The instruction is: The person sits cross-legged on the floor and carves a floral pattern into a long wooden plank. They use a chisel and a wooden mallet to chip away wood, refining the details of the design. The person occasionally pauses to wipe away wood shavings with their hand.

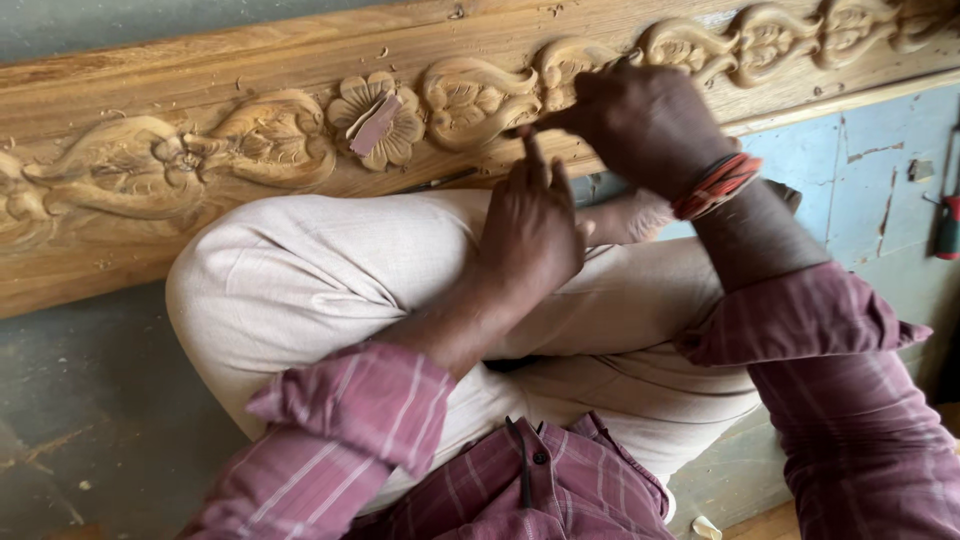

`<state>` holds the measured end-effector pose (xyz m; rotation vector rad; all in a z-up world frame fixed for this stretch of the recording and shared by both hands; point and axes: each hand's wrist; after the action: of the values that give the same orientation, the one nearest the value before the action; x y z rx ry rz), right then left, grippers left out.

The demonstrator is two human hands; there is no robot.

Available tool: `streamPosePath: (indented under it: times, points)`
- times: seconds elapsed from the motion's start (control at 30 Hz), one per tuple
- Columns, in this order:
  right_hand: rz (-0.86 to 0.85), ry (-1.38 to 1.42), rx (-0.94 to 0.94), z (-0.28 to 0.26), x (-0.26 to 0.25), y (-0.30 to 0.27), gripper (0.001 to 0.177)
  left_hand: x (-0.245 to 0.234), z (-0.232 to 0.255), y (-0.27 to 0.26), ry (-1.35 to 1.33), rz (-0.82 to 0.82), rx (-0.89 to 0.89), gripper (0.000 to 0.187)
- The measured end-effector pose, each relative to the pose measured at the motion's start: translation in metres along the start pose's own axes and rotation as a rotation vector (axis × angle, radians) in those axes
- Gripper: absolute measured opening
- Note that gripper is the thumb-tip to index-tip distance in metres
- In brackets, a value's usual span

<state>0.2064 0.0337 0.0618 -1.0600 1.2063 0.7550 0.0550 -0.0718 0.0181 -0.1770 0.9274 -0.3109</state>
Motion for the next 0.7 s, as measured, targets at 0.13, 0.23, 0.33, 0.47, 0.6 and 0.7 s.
streamPosePath:
  times: [0.13, 0.23, 0.33, 0.47, 0.6, 0.7]
  points:
    - [0.095, 0.119, 0.052, 0.005, 0.003, -0.012, 0.011, 0.003, 0.011, 0.005, -0.156, -0.046, -0.102, 0.074]
    - [0.197, 0.118, -0.042, -0.003, 0.017, -0.017, 0.015, 0.008, 0.014, -0.011, -0.137, -0.039, -0.165, 0.068]
    - [0.235, 0.134, -0.087, -0.006, 0.023, -0.013, 0.023, 0.010, 0.017, -0.018, -0.114, 0.023, -0.194, 0.065]
    - [0.171, 0.011, -0.057, 0.010, 0.017, -0.012, 0.011, 0.010, 0.027, 0.000, -0.135, -0.021, -0.190, 0.056]
    - [0.131, 0.094, 0.091, 0.018, 0.014, -0.029, 0.011, 0.019, 0.032, 0.017, -0.240, -0.015, -0.149, 0.053]
    - [0.163, 0.144, 0.074, 0.015, 0.016, -0.034, 0.013, 0.024, 0.030, 0.011, -0.262, 0.021, -0.153, 0.050]
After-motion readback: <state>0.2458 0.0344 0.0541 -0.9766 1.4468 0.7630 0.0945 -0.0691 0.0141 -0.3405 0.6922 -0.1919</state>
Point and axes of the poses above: each hand's wrist, its own y-axis towards the middle knuckle, its own x-axis out of the palm, z = x × y, and after that the axes turned 15 degrees about -x, right-handed
